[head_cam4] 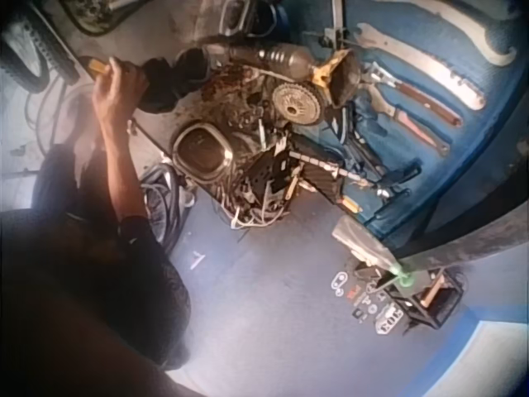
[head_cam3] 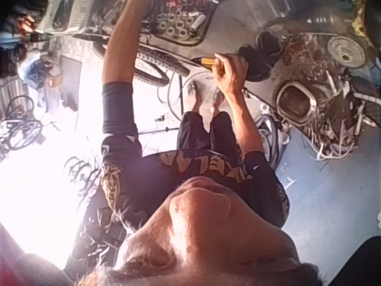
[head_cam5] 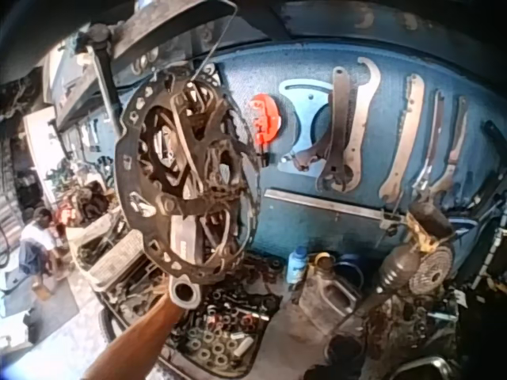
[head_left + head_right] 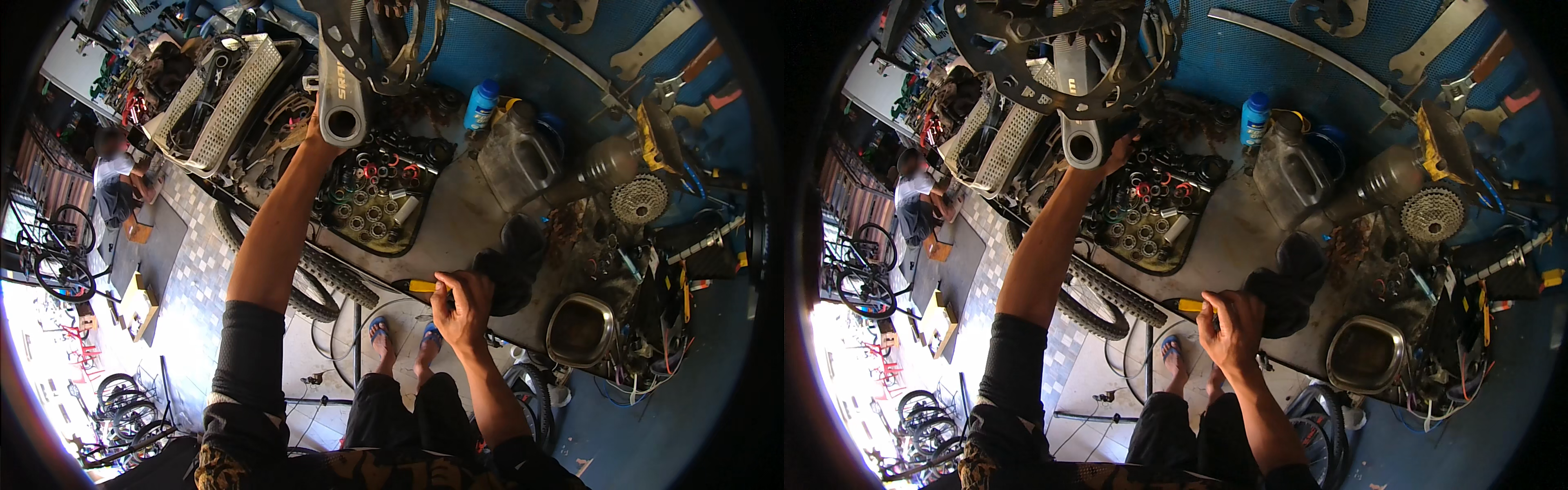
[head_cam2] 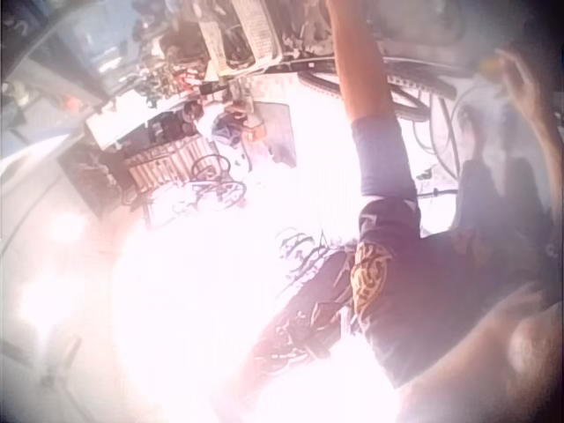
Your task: The person works on a bicycle's bottom bracket area, using a hammer to tap a component and a hex key to tighten bolts. They also handle a crank arm and other small parts on the workbench.
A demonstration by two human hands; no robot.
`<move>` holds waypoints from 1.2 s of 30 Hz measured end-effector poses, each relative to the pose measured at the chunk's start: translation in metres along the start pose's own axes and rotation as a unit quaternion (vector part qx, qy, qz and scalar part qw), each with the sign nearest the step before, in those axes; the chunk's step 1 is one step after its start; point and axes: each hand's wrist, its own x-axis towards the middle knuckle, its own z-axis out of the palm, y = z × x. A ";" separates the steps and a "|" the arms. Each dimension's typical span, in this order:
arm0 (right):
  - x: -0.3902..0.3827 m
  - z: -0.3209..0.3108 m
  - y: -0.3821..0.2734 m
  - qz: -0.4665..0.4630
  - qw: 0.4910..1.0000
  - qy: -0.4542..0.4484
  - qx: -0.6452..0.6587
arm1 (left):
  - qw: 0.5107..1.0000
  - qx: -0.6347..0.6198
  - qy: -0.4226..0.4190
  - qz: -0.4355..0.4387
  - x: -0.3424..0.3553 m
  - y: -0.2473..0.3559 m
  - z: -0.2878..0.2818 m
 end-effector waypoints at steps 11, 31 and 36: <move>0.000 -0.001 0.000 0.005 1.000 -0.007 0.006 | 0.930 0.353 -0.076 0.065 0.014 0.031 -0.021; 0.000 -0.001 0.001 0.002 1.000 -0.006 0.001 | 0.800 0.550 -0.232 0.053 0.024 -0.030 -0.015; 0.001 -0.001 0.000 0.005 1.000 -0.003 0.005 | 0.821 0.518 -0.238 0.037 0.028 -0.037 -0.034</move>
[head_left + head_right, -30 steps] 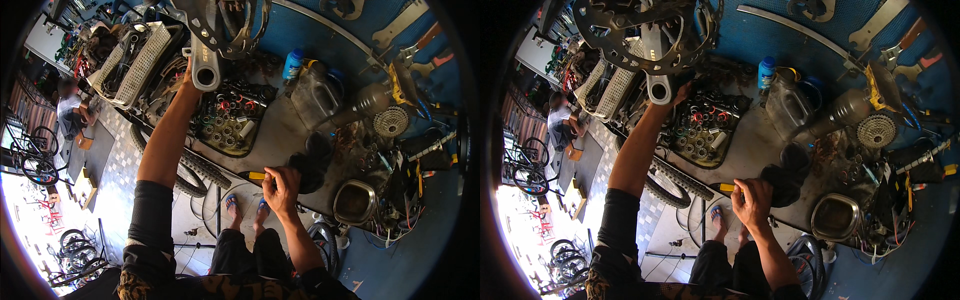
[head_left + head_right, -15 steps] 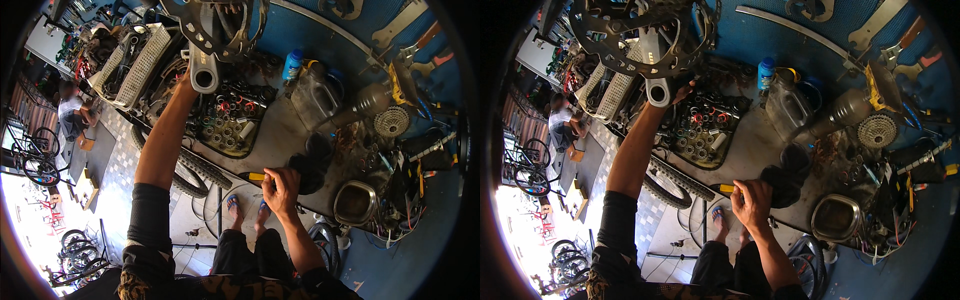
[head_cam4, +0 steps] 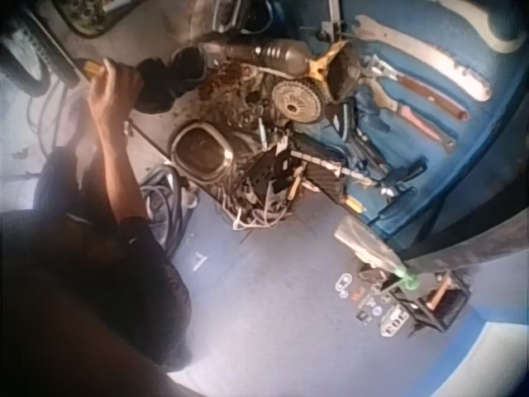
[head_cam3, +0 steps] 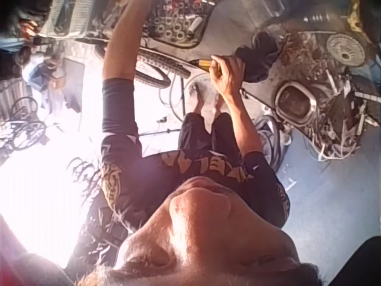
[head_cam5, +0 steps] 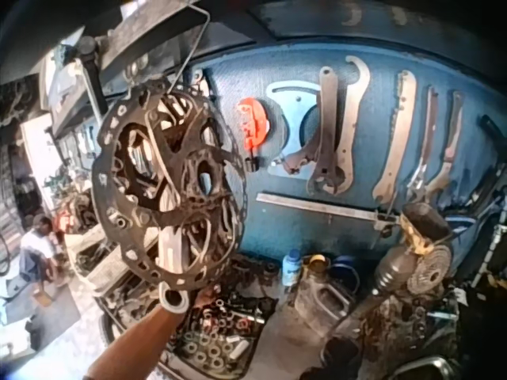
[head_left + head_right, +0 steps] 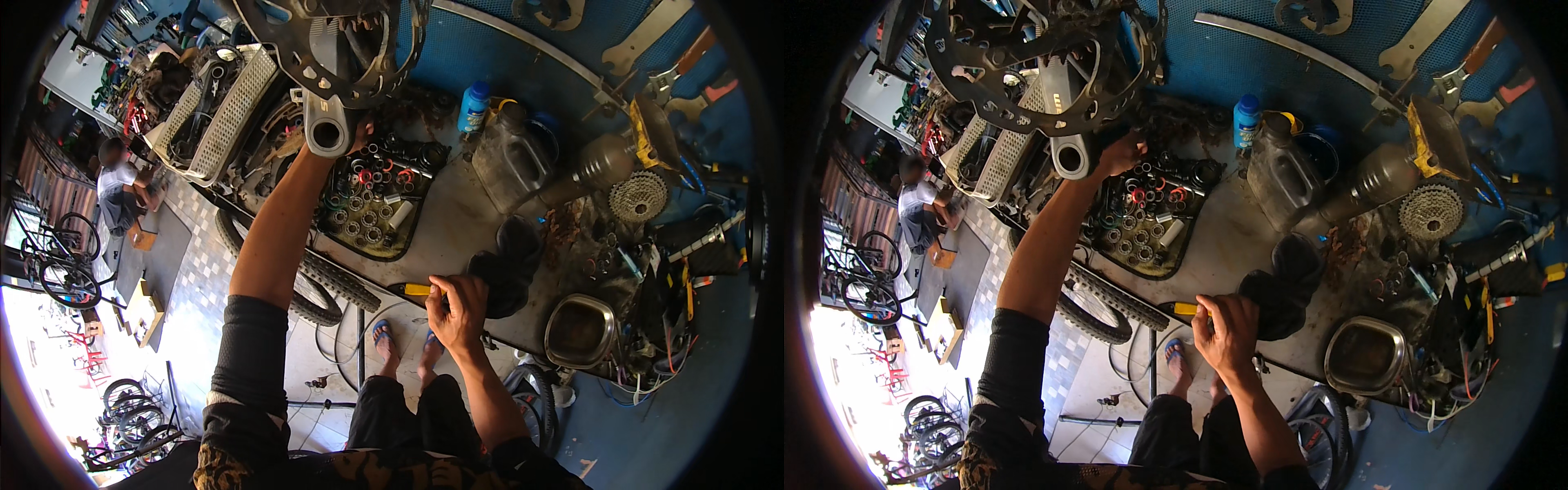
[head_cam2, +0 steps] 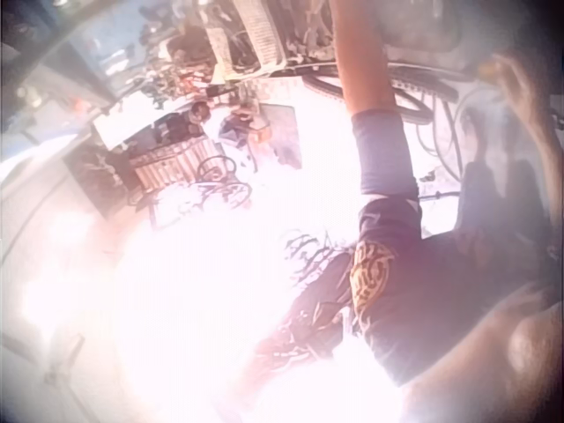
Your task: The person works on a bicycle's bottom bracket area, using a hammer to tap a component and a hex key to tighten bolts. They also handle a crank arm and other small parts on the workbench.
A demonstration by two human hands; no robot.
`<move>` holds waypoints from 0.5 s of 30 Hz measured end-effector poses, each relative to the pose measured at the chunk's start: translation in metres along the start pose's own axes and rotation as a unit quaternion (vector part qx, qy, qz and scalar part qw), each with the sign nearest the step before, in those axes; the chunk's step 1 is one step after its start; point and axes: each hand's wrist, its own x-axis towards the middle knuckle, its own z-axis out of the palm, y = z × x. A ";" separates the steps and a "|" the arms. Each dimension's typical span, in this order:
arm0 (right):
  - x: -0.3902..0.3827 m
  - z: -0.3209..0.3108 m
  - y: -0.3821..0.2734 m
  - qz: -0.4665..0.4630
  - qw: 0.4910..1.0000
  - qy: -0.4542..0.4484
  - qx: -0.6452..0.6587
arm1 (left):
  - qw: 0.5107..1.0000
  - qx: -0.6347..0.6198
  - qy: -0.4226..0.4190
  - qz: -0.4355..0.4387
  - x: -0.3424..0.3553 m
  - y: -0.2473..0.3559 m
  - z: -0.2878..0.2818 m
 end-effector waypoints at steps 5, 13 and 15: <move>0.000 0.000 0.001 -0.009 1.000 0.001 0.000 | 0.999 -0.033 0.002 0.003 -0.003 -0.035 0.013; -0.001 0.001 0.001 -0.008 1.000 -0.002 0.006 | 0.982 -0.165 0.050 -0.071 -0.007 -0.031 0.014; -0.002 0.001 0.000 -0.005 1.000 -0.002 0.008 | 0.975 -0.187 0.077 -0.094 -0.010 0.005 -0.003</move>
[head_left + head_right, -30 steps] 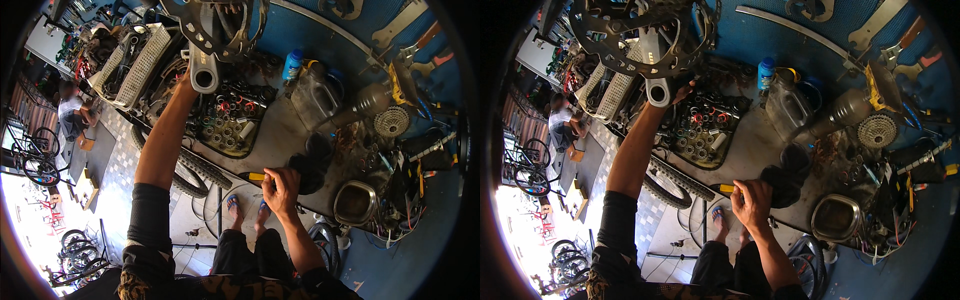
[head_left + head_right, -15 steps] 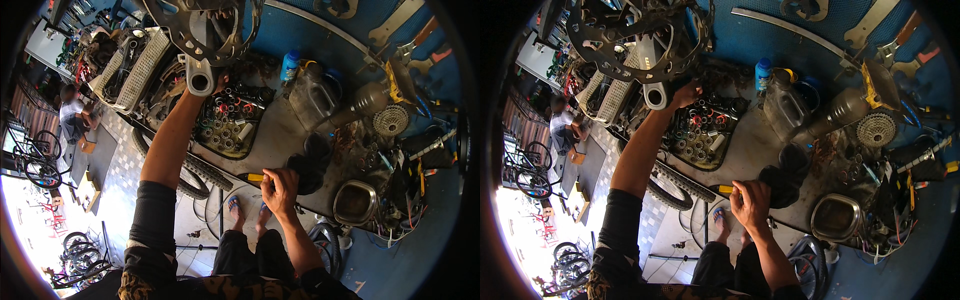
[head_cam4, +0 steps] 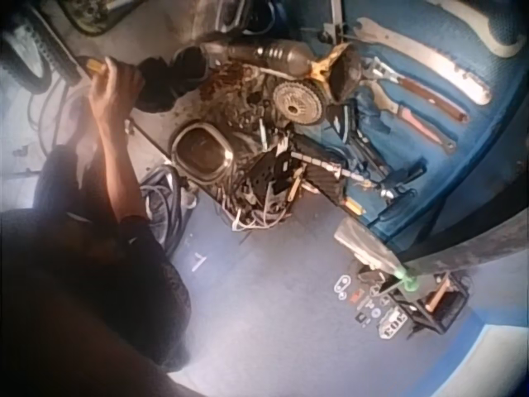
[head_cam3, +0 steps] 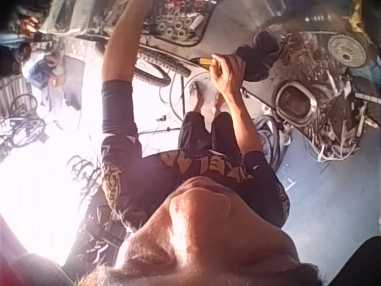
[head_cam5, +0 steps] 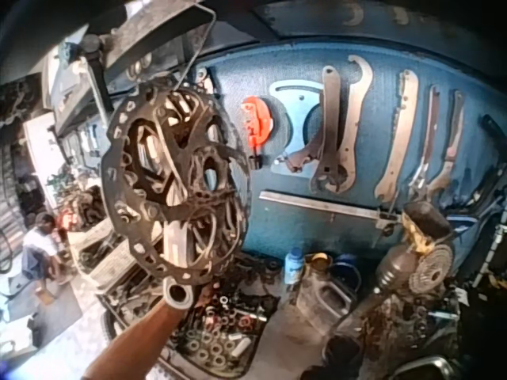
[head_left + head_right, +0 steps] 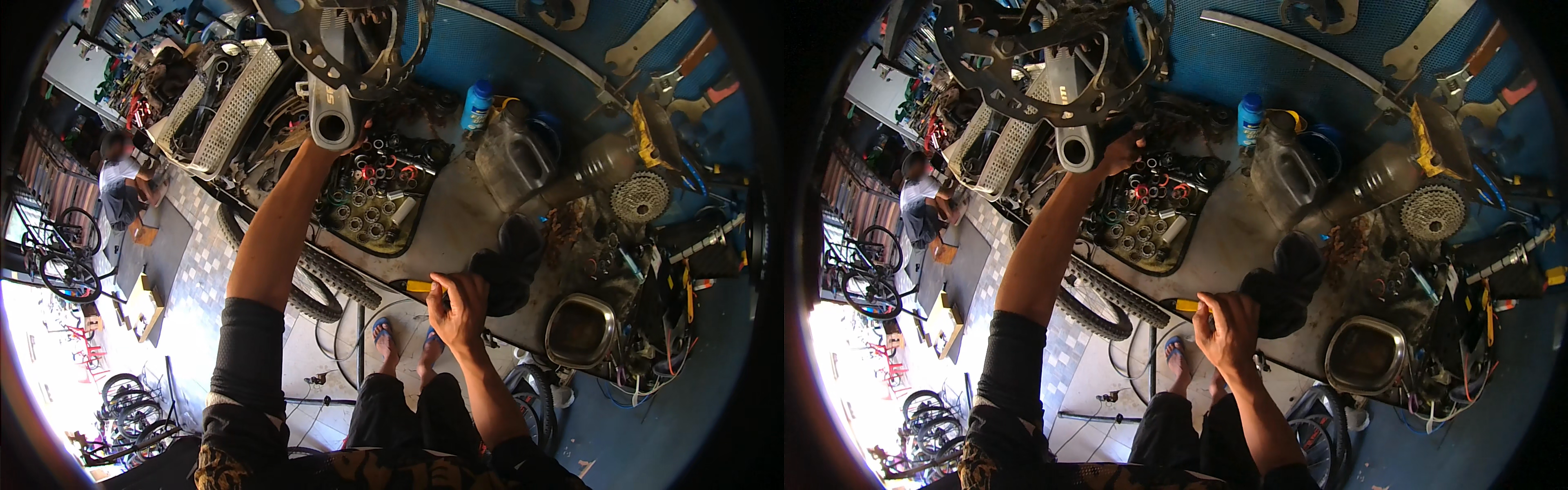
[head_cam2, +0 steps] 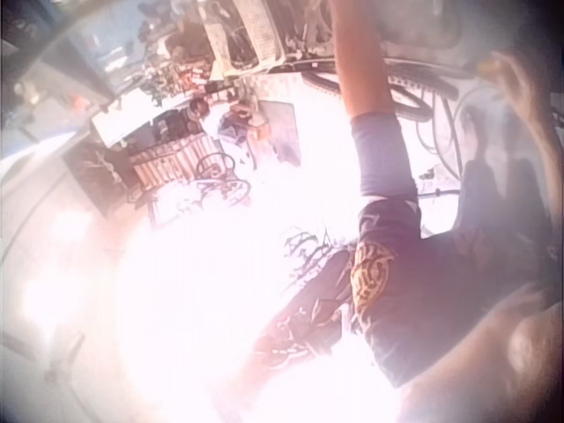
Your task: The person works on a bicycle's bottom bracket area, using a hammer to tap a component and a hex key to tighten bolts. They also handle a crank arm and other small parts on the workbench.
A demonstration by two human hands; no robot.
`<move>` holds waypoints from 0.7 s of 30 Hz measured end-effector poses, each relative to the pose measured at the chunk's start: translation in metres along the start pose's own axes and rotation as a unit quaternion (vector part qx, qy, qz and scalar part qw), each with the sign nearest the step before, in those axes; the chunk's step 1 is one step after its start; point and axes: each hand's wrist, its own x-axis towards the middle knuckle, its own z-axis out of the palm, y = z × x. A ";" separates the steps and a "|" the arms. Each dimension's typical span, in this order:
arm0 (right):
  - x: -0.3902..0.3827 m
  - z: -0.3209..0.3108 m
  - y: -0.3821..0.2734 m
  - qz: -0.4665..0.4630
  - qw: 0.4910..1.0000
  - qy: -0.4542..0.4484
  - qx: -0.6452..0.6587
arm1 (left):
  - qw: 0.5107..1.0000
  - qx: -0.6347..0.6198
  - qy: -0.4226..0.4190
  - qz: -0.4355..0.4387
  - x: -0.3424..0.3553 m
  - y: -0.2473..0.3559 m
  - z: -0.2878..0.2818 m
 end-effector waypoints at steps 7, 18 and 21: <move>0.000 0.002 0.001 -0.006 1.000 -0.003 -0.001 | 0.871 0.435 0.184 0.131 -0.119 0.194 0.047; 0.000 0.003 -0.005 -0.018 0.998 -0.019 -0.053 | 0.969 0.127 0.185 -0.106 -0.319 0.252 0.169; 0.000 0.005 -0.007 -0.003 0.999 0.002 -0.053 | 0.969 0.132 0.165 -0.126 -0.345 0.251 0.175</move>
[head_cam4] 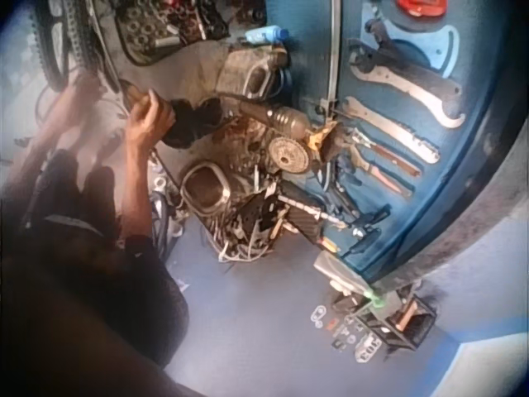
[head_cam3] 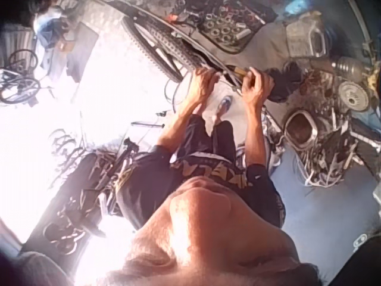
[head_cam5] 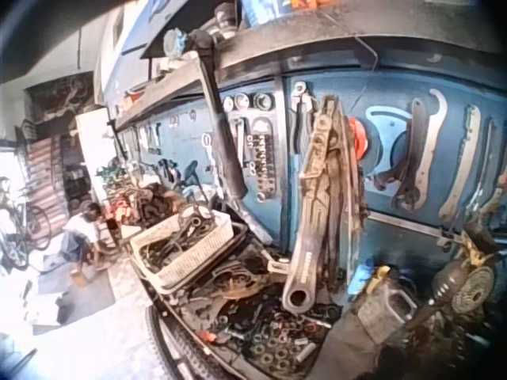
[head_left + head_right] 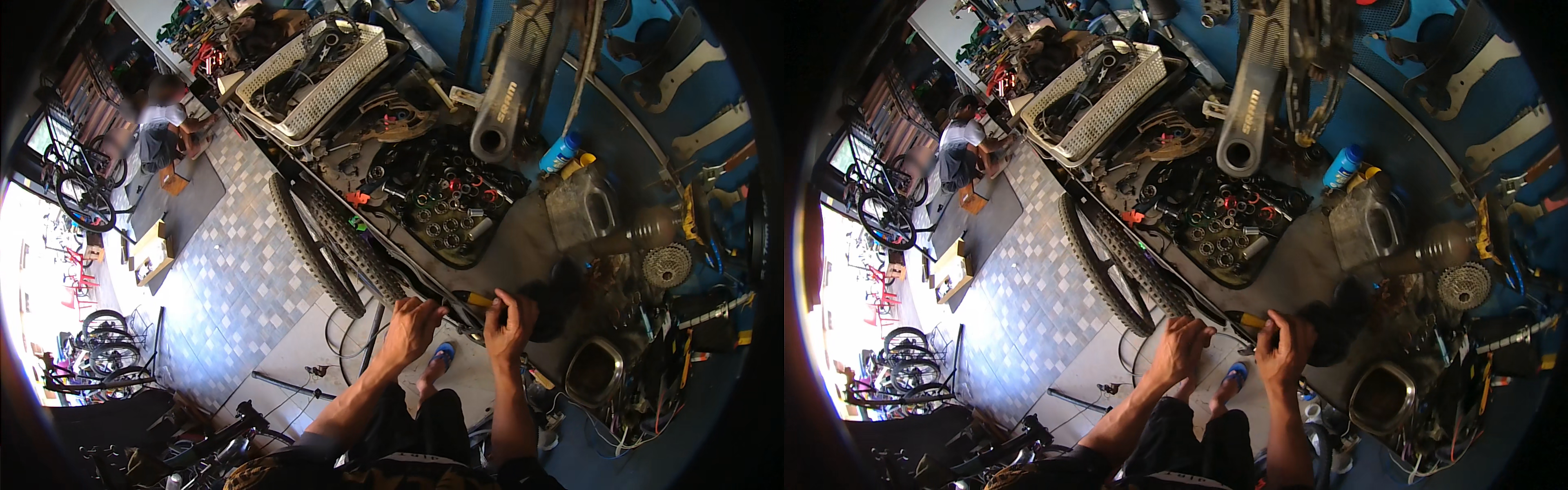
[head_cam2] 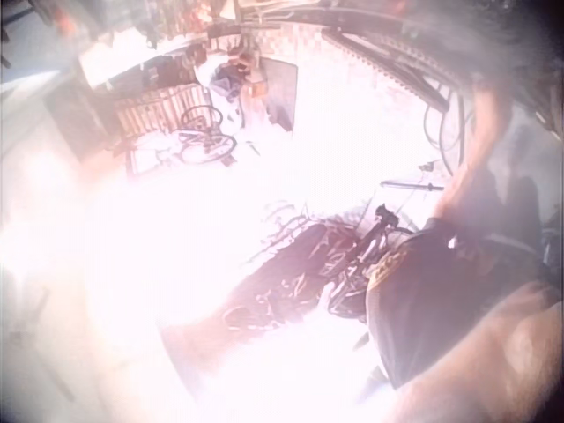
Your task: The person works on a bicycle's bottom bracket area, using a hammer to tap a component and a hex key to tighten bolts. They also handle a crank arm and other small parts on the workbench.
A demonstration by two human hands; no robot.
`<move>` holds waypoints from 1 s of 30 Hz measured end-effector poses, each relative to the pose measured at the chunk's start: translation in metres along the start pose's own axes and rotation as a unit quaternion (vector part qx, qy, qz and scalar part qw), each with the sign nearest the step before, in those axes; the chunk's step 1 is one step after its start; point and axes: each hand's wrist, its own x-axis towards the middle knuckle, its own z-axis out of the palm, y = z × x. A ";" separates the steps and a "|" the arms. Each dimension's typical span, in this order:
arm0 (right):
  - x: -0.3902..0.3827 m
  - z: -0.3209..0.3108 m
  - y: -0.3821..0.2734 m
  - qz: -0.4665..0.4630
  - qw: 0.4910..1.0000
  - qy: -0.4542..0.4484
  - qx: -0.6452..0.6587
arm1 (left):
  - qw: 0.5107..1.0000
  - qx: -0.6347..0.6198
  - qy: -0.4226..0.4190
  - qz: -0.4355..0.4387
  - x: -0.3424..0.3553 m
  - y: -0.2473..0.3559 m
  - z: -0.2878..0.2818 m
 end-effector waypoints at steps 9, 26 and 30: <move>0.019 -0.050 0.028 0.108 0.960 -0.116 -0.229 | 0.984 -0.152 -0.085 -0.045 -0.005 0.002 -0.033; 0.037 -0.091 0.013 0.165 0.963 0.157 0.147 | 0.925 -0.289 -0.229 0.092 0.041 0.089 0.041; 0.041 -0.085 0.004 0.174 0.925 0.196 0.275 | 0.904 -0.276 -0.299 0.127 0.050 0.100 0.077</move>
